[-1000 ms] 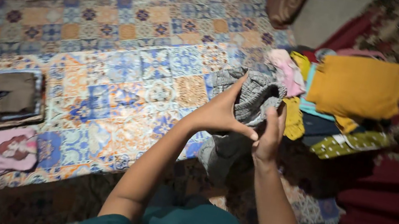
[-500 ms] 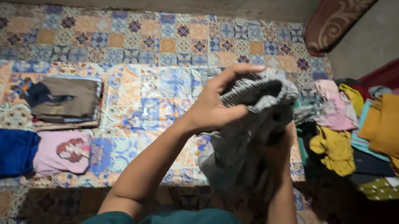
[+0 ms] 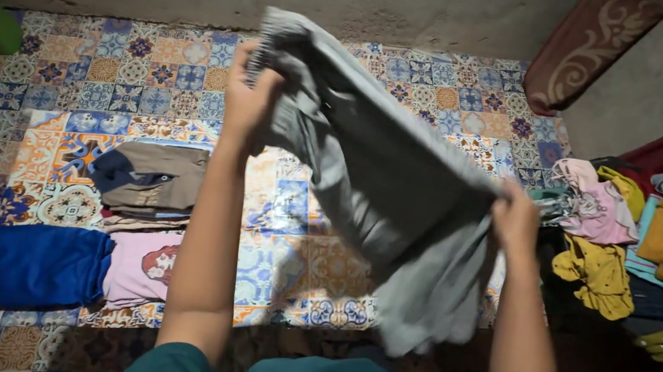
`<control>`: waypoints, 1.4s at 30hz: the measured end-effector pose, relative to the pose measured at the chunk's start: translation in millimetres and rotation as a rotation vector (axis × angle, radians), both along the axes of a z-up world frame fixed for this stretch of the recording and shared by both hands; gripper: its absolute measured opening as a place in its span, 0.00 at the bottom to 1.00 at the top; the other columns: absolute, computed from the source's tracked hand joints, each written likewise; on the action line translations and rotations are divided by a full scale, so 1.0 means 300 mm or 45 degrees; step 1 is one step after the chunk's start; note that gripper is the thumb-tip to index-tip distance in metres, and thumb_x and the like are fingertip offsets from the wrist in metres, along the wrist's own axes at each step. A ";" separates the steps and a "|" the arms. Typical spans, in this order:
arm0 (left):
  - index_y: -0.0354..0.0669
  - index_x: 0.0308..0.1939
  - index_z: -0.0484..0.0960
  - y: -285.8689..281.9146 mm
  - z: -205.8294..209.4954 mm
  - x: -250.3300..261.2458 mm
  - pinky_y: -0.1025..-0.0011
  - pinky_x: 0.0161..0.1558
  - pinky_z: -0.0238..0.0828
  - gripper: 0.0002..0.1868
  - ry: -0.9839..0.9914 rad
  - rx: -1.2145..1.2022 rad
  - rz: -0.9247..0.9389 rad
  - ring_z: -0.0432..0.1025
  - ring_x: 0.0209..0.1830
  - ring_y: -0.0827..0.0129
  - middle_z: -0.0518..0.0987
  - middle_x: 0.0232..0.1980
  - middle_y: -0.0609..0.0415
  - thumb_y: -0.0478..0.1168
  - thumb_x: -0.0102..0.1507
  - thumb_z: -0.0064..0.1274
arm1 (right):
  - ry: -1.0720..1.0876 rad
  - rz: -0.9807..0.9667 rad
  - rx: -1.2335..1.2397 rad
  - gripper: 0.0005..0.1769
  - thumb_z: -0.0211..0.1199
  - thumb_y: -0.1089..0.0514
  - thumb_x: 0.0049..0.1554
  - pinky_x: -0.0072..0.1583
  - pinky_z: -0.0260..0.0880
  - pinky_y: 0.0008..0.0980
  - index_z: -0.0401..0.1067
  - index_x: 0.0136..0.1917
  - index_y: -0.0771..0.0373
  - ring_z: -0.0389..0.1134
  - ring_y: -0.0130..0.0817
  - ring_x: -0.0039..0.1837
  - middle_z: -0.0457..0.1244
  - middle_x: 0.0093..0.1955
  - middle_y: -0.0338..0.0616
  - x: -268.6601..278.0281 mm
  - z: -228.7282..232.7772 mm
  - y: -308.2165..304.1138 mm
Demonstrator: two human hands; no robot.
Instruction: Folding various items of clothing including shirts, shorts, and pants on a low surface.
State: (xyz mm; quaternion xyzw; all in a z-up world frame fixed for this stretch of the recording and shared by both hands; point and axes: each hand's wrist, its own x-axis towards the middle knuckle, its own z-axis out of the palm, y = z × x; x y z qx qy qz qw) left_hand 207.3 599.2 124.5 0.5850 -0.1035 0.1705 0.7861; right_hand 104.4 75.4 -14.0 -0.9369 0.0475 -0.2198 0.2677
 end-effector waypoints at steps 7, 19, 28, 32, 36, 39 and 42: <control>0.43 0.59 0.74 0.194 -0.153 0.065 0.75 0.55 0.71 0.19 0.013 -0.020 0.037 0.73 0.51 0.76 0.79 0.52 0.58 0.27 0.64 0.48 | -0.544 0.150 -0.120 0.25 0.50 0.75 0.49 0.65 0.69 0.46 0.78 0.56 0.65 0.69 0.56 0.61 0.69 0.55 0.57 0.201 0.529 0.257; 0.51 0.34 0.88 0.396 -0.969 -0.333 0.54 0.49 0.66 0.08 0.074 1.375 0.440 0.74 0.45 0.47 0.83 0.37 0.48 0.41 0.51 0.62 | 0.175 0.342 0.086 0.29 0.50 0.78 0.39 0.63 0.69 0.44 0.81 0.49 0.64 0.73 0.51 0.58 0.71 0.52 0.58 -0.039 -0.626 0.204; 0.65 0.34 0.91 0.313 -1.022 -0.631 0.33 0.73 0.44 0.07 1.211 1.911 0.191 0.69 0.64 0.56 0.85 0.46 0.56 0.46 0.59 0.57 | 0.980 0.673 0.587 0.22 0.63 0.67 0.45 0.58 0.73 0.37 0.80 0.53 0.55 0.75 0.40 0.54 0.74 0.51 0.45 -0.245 -0.995 0.197; 0.54 0.60 0.77 0.186 -1.103 -0.623 0.40 0.68 0.56 0.28 1.203 1.485 0.647 0.59 0.72 0.46 0.72 0.68 0.46 0.51 0.56 0.60 | 0.680 -0.569 0.551 0.26 0.72 0.50 0.52 0.61 0.71 0.42 0.72 0.59 0.64 0.71 0.49 0.59 0.69 0.57 0.54 -0.144 -0.865 0.101; 0.41 0.73 0.57 0.006 -1.162 -0.589 0.40 0.67 0.52 0.59 1.320 1.284 0.915 0.47 0.75 0.37 0.53 0.75 0.29 0.64 0.49 0.71 | 0.900 -1.075 1.136 0.47 0.77 0.42 0.51 0.64 0.65 0.55 0.58 0.71 0.65 0.63 0.56 0.67 0.60 0.68 0.57 -0.014 -0.817 0.025; 0.36 0.75 0.45 -0.105 -1.215 -0.540 0.43 0.72 0.45 0.72 1.728 0.890 1.164 0.46 0.75 0.38 0.51 0.75 0.31 0.64 0.44 0.77 | 0.908 -0.879 1.717 0.43 0.73 0.41 0.51 0.66 0.65 0.61 0.60 0.72 0.60 0.65 0.52 0.69 0.62 0.70 0.51 0.079 -0.898 -0.017; 0.38 0.77 0.41 -0.166 -1.237 -0.520 0.59 0.74 0.55 0.77 1.877 0.178 1.111 0.55 0.75 0.45 0.53 0.77 0.34 0.57 0.38 0.79 | 0.971 -0.504 2.217 0.39 0.70 0.44 0.51 0.68 0.65 0.61 0.65 0.71 0.60 0.67 0.54 0.69 0.65 0.70 0.53 0.121 -0.920 -0.061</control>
